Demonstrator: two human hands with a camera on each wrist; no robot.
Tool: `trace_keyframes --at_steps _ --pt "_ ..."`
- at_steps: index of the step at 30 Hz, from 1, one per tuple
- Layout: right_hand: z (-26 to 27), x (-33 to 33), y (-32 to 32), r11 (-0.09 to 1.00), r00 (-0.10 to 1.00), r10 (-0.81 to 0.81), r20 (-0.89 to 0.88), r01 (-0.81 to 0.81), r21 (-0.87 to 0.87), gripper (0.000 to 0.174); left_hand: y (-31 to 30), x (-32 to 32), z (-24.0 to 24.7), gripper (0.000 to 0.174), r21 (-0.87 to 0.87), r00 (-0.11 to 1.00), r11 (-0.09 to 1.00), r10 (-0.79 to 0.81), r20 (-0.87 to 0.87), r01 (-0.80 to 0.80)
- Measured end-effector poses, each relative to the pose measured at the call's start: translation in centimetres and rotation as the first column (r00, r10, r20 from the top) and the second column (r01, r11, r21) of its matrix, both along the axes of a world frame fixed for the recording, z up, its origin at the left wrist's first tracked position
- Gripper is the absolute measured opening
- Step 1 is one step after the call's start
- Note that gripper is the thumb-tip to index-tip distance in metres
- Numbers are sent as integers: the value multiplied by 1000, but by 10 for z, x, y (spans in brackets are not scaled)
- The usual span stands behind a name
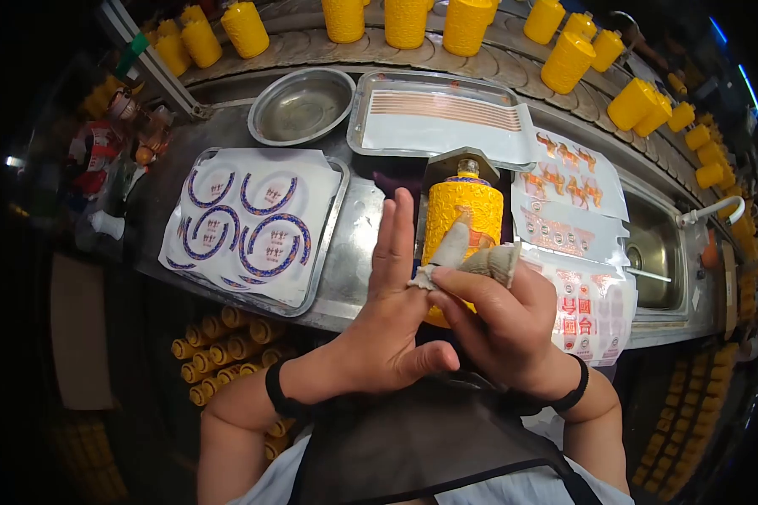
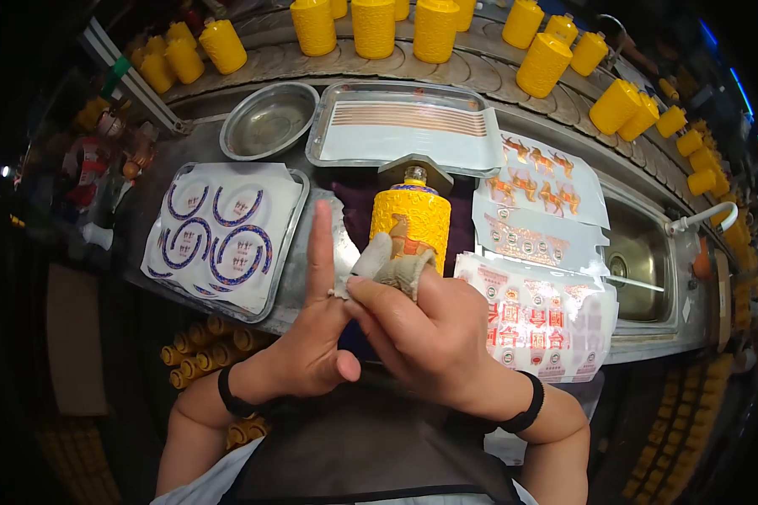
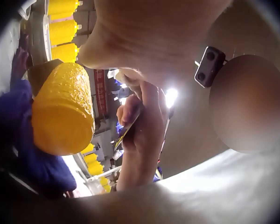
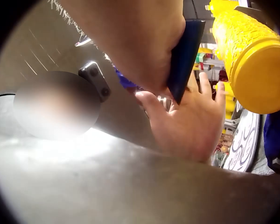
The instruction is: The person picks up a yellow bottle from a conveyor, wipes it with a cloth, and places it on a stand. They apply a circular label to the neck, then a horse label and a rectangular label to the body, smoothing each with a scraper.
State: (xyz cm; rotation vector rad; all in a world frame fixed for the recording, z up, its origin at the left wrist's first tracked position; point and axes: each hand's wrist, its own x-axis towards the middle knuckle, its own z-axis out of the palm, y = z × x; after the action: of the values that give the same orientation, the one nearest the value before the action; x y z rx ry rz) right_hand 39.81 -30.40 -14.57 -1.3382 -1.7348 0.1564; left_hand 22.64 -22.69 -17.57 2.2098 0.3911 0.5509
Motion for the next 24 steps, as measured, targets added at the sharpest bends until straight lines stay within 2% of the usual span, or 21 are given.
trace_keyframes --at_steps 2,3,6,7,9,10,11,14,15,16,18,20,21,22,24 --pt "-7 2 0 999 995 -33 90 30 32 25 -6 0 5 94 137 993 983 121 -3 -119" --pt "-9 0 3 998 996 -22 87 17 66 23 -8 -2 5 98 225 990 967 134 -41 -122" --pt "-7 -3 7 992 996 64 58 -69 101 21 -9 -1 12 101 314 983 941 162 -82 -129" --pt "-8 -4 4 988 993 87 84 -97 118 22 -8 0 12 104 304 988 945 144 -64 -118" --pt "-10 -5 3 985 992 93 88 -104 136 22 -5 2 13 103 105 991 988 117 -67 -109" --pt "-10 -6 4 983 991 99 87 -111 145 22 -1 1 9 105 110 993 991 79 -85 -69" --pt "-10 -1 4 984 986 160 54 -164 75 20 2 1 5 107 114 994 993 41 -102 -29" --pt "-23 4 4 989 992 128 3 -128 72 19 4 -1 -5 112 52 989 998 -34 -146 42" --pt "-18 12 0 993 993 111 -28 -110 39 22 5 -2 -4 111 53 989 998 -14 -144 22" --pt "-6 21 -4 999 998 36 -53 -37 -24 17 4 -3 -4 110 28 994 999 25 -110 -22" --pt "-18 41 -12 982 971 -141 -191 113 -151 12 2 -4 -5 108 -14 994 995 101 -44 -102" --pt "-35 49 -16 941 820 -296 -491 160 -300 8 -2 1 -10 107 10 990 991 135 -34 -134" --pt "-36 50 -16 937 771 -309 -557 146 -317 9 -4 7 -15 106 55 989 990 135 -58 -132" --pt "-37 51 -17 934 772 -317 -551 154 -323 9 -6 12 -21 105 100 987 987 136 -80 -128" --pt "-40 53 -17 931 775 -330 -539 173 -322 9 -6 16 -34 99 27 986 987 161 -37 -160"
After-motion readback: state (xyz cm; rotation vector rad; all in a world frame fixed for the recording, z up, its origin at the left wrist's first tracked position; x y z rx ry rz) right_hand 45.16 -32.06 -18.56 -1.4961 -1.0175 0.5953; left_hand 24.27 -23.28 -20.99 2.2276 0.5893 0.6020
